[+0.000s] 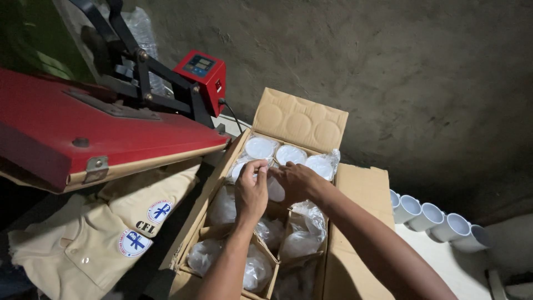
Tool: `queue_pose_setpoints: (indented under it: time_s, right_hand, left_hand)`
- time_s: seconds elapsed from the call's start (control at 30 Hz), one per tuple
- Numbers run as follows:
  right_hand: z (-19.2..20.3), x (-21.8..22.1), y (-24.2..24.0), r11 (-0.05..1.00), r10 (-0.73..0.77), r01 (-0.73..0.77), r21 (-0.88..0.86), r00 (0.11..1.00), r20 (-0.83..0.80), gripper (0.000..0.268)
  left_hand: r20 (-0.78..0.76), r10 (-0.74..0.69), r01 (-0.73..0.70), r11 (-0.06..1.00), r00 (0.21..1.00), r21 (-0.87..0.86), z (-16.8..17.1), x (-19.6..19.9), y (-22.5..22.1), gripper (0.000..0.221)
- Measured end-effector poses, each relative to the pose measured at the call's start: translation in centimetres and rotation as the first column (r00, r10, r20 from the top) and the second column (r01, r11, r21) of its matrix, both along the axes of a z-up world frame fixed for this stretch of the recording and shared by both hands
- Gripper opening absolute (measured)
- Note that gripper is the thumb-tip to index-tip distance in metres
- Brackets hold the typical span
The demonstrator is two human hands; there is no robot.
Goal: The recorder is unboxing white ceramic mugs from a cardboard box and placing them onto a table.
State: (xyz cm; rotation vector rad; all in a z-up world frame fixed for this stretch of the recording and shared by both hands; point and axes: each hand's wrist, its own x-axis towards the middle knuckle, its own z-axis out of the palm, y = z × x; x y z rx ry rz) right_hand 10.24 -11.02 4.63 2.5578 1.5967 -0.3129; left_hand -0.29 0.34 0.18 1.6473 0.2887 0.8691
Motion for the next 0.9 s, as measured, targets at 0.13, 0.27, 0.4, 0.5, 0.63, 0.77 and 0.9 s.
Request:
queue_pose_setpoints:
  time_s: [0.13, 0.27, 0.4, 0.5, 0.63, 0.77, 0.9]
  right_hand:
    - [-2.0, 0.2, -0.1, 0.999, 0.051, -0.047, -0.027, 0.985, 0.167, 0.106]
    - [-0.8, -1.3, -0.5, 0.997, -0.053, 0.043, 0.071, 0.989, 0.139, 0.083]
    - [1.9, -2.3, -1.6, 0.974, -0.091, 0.079, 0.212, 0.995, 0.049, 0.088]
    - [4.8, -3.3, -2.9, 0.931, -0.149, 0.147, 0.334, 0.989, -0.021, 0.094]
    - [3.8, -6.0, -4.4, 0.738, -0.159, 0.047, 0.674, 0.982, 0.106, 0.099]
    - [0.9, -8.6, -4.5, 0.365, -0.311, 0.014, 0.931, 0.944, 0.107, 0.095]
    - [1.9, -10.2, -6.3, 0.395, -0.077, 0.163, 0.904, 0.986, -0.145, 0.081]
  left_hand:
    - [0.004, 0.018, -0.017, 1.000, 1.000, -0.010, -1.6, 0.8, 0.5, 0.021]
    - [0.053, -0.023, 0.025, 0.998, 0.998, -0.052, -1.8, 0.8, 0.6, 0.022]
    - [0.103, 0.010, -0.007, 0.999, 0.995, -0.034, -2.5, 1.2, 0.7, 0.022]
    - [0.159, 0.092, -0.086, 0.995, 0.983, -0.044, -4.8, 2.7, 0.9, 0.027]
    - [0.208, 0.063, -0.004, 0.961, 0.976, -0.276, -4.2, 2.2, -0.3, 0.044]
    - [0.267, -0.338, 0.406, 0.465, 0.903, -0.786, -0.5, 0.1, -1.5, 0.070]
    - [0.443, -0.476, 0.574, 0.170, 0.759, -0.801, 0.7, 0.0, 0.0, 0.089]
